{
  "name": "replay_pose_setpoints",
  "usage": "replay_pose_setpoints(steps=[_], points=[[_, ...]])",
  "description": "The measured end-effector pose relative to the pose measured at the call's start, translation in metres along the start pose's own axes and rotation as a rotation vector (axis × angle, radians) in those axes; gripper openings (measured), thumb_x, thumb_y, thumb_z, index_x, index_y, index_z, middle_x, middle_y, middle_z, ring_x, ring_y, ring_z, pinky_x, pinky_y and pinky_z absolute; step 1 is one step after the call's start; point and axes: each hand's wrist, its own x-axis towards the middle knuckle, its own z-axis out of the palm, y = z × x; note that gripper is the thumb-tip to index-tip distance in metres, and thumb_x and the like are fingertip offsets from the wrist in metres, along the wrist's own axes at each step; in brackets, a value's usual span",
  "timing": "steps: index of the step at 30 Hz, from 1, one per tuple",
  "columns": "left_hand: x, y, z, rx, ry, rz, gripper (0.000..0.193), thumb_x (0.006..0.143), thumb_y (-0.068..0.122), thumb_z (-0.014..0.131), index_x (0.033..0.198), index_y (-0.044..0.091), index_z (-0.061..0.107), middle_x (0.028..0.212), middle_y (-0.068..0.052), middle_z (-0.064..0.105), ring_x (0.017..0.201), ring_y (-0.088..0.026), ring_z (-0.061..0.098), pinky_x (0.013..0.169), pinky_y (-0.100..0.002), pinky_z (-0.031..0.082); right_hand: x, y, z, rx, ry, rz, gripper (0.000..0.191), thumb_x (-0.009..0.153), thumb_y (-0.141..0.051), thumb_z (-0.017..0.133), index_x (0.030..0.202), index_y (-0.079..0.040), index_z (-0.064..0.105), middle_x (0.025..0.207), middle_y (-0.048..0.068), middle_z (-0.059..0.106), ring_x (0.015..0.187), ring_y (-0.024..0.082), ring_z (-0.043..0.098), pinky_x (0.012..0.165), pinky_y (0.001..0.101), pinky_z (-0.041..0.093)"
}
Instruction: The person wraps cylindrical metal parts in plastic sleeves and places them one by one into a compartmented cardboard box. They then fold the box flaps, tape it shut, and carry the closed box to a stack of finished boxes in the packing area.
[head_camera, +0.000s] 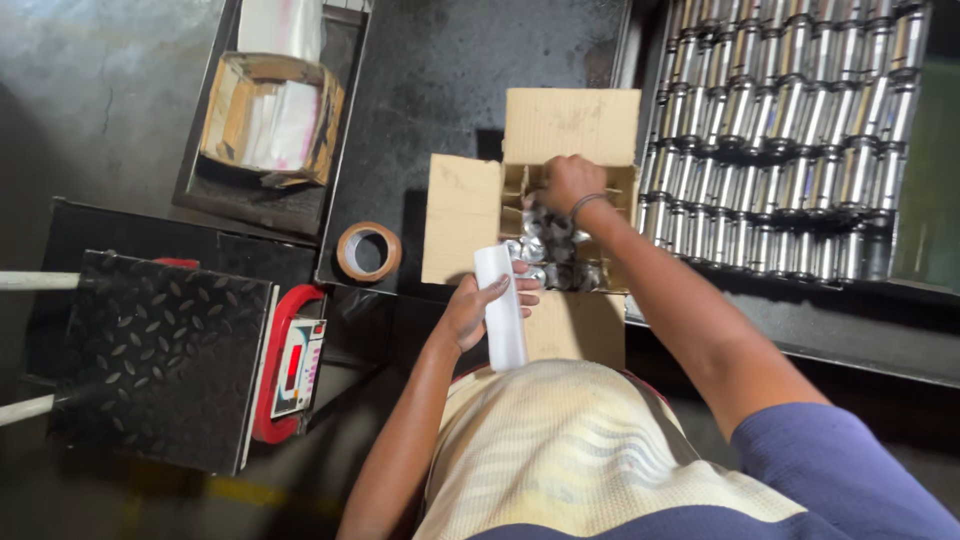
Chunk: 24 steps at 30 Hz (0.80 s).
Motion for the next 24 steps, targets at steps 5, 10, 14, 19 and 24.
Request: replay_pose_setpoints(steps=[5, 10, 14, 19, 24], points=[[0.026, -0.021, 0.005, 0.135, 0.214, 0.177, 0.040, 0.098, 0.015, 0.070, 0.124, -0.013, 0.061, 0.119, -0.030, 0.070, 0.103, -0.034, 0.072, 0.087, -0.046, 0.061, -0.080, 0.001, -0.008, 0.598, 0.078, 0.096, 0.034, 0.094, -0.043, 0.076, 0.096, -0.009, 0.070, 0.082, 0.010, 0.072, 0.073, 0.031, 0.072, 0.068, 0.0426, 0.059], [0.062, -0.061, 0.026, -0.323, 0.216, 0.138, 0.048, 0.097, 0.022, 0.065, 0.138, -0.002, 0.054, 0.128, -0.017, 0.072, 0.110, -0.022, 0.077, 0.096, -0.034, 0.063, -0.201, 0.001, -0.003, 0.590, 0.471, -0.309, 0.027, 0.085, -0.025, 0.077, 0.101, -0.005, 0.068, 0.083, 0.015, 0.070, 0.072, 0.030, 0.068, 0.062, 0.0373, 0.054], [0.084, -0.056, 0.047, -0.165, 0.164, -0.038, 0.034, 0.102, 0.021, 0.073, 0.128, 0.005, 0.059, 0.102, -0.007, 0.066, 0.074, -0.015, 0.066, 0.060, -0.027, 0.051, -0.201, 0.072, -0.029, 1.110, 0.166, -0.017, 0.018, 0.104, -0.022, 0.069, 0.103, -0.004, 0.069, 0.088, 0.016, 0.064, 0.076, 0.036, 0.060, 0.069, 0.0386, 0.050], [0.095, -0.032, 0.104, 0.838, 0.210, 0.025, 0.016, 0.091, 0.019, 0.072, 0.094, 0.003, 0.076, 0.074, -0.011, 0.071, 0.056, -0.017, 0.061, 0.048, -0.031, 0.047, -0.217, 0.112, -0.055, 0.345, 0.079, -0.045, 0.025, 0.092, -0.025, 0.076, 0.109, -0.009, 0.068, 0.102, 0.009, 0.069, 0.095, 0.023, 0.068, 0.082, 0.0374, 0.055], [0.083, -0.012, 0.144, 0.859, -0.014, -0.017, 0.013, 0.081, 0.013, 0.070, 0.087, 0.003, 0.074, 0.070, -0.006, 0.072, 0.057, -0.015, 0.067, 0.050, -0.031, 0.057, -0.237, 0.089, -0.053, 1.608, 0.015, -0.227, 0.060, 0.081, -0.004, 0.077, 0.136, -0.015, 0.055, 0.097, 0.004, 0.069, 0.085, 0.009, 0.067, 0.075, 0.0265, 0.057]])
